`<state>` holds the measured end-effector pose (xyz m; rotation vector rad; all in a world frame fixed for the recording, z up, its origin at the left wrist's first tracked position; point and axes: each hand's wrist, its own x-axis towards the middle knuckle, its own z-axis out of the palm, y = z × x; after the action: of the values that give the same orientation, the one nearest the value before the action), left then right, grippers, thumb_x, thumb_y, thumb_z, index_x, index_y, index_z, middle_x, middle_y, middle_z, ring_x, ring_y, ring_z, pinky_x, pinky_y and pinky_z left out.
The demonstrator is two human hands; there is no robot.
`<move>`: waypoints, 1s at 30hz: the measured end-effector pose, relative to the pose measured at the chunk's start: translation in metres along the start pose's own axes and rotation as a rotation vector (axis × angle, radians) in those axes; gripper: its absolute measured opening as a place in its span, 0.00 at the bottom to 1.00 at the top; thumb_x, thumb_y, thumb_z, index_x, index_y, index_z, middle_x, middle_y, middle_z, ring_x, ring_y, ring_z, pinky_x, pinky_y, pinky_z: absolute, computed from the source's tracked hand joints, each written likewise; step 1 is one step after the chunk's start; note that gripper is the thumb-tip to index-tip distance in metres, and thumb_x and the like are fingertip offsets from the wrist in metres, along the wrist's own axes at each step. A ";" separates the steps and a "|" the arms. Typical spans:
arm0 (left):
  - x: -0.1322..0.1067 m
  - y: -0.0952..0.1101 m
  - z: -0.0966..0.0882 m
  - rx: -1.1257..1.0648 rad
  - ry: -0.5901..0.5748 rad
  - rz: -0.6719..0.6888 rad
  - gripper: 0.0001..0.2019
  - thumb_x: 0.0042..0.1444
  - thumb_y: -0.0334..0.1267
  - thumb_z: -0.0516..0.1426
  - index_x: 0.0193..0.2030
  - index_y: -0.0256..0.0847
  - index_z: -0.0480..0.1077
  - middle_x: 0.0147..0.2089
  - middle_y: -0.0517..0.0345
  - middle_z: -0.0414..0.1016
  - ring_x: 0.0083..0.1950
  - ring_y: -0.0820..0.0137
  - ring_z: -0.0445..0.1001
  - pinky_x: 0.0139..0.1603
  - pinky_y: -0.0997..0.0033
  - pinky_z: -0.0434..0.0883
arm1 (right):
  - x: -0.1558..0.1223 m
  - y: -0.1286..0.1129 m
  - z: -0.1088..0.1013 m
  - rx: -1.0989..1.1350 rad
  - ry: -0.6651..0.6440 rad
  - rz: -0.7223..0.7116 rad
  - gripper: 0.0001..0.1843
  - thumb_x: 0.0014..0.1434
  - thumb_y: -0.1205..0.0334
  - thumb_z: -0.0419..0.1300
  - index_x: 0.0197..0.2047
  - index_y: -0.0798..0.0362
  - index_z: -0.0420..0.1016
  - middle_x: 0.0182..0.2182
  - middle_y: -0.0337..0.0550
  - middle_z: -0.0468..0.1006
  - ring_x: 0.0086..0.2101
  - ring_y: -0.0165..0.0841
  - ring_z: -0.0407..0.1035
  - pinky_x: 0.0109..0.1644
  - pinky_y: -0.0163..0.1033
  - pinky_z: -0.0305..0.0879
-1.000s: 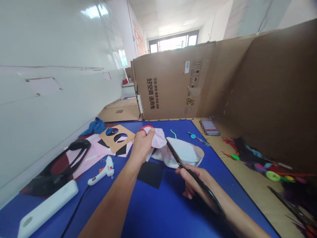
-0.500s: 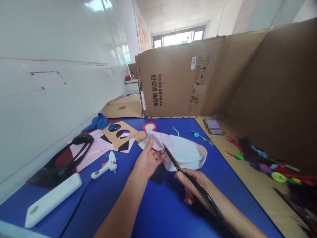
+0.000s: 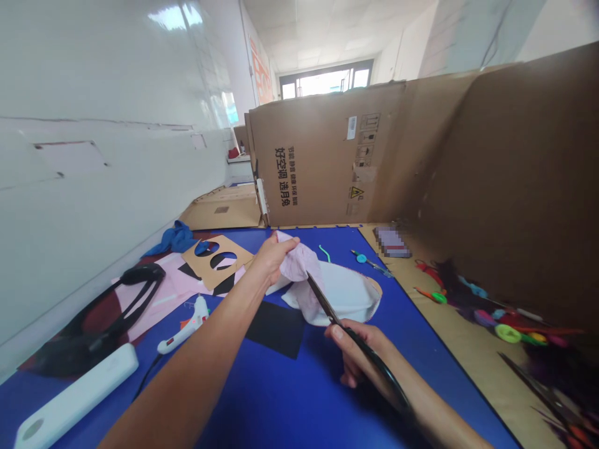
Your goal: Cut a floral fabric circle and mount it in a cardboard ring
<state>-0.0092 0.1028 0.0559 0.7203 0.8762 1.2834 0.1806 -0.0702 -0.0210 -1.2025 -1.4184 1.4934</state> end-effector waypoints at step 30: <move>-0.103 -0.065 -0.047 -0.451 0.314 -0.243 0.09 0.64 0.27 0.66 0.50 0.37 0.78 0.40 0.53 0.86 0.32 0.68 0.84 0.27 0.74 0.76 | -0.006 0.013 0.010 -0.092 -0.143 0.158 0.37 0.63 0.22 0.58 0.43 0.52 0.75 0.14 0.27 0.64 0.16 0.28 0.61 0.27 0.34 0.61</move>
<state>-0.0240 -0.0096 -0.0080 0.0532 0.8512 1.3280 0.1738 -0.0806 -0.0334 -1.3121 -1.5309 1.6656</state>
